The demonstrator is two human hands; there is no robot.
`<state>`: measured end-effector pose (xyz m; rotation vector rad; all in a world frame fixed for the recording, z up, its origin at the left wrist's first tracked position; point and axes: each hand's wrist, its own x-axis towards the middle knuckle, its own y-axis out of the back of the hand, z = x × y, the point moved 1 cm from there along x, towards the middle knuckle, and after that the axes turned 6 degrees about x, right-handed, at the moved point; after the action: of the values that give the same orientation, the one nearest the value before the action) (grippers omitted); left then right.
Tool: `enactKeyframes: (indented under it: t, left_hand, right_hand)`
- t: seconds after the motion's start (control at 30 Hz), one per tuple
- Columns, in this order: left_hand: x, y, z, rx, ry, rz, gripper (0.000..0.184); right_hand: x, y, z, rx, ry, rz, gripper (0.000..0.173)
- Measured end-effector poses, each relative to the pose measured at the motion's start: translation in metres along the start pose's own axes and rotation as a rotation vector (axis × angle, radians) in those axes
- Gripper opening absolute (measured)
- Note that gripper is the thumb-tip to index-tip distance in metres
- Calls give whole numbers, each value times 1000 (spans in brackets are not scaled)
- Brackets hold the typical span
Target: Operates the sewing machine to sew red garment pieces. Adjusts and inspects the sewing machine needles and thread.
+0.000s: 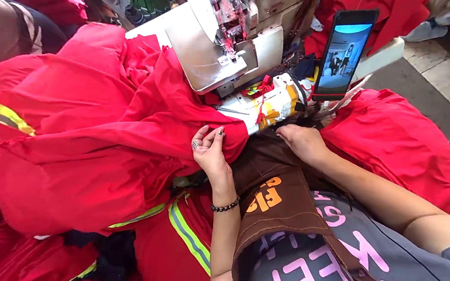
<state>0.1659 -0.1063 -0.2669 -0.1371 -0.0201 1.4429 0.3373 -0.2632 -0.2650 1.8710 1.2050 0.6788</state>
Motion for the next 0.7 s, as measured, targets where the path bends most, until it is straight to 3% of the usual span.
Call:
enactKeyframes:
  t: [0.13,0.23,0.3,0.4,0.53,0.63,0.7]
  left_hand:
    - [2,-1,-1,11,2,0,47]
    - [5,2,-1,-16,23,14,47]
    - [7,4,-1,-37,44,27,46]
    - [7,3,-2,-39,64,41,46]
    - [6,3,2,-67,80,53,46]
    - [4,2,10,-94,73,74,41]
    - [-1,-2,18,-107,50,79,37]
  right_hand:
    - [53,9,-30,125,244,199,15]
    - [92,-6,-27,141,239,118,20]
    - [101,-24,-25,144,253,175,13]
    - [95,-32,-20,151,274,266,12]
    - [69,6,-10,238,157,257,15]
    - [45,40,12,450,25,311,17]
    - [31,61,22,666,31,391,14]
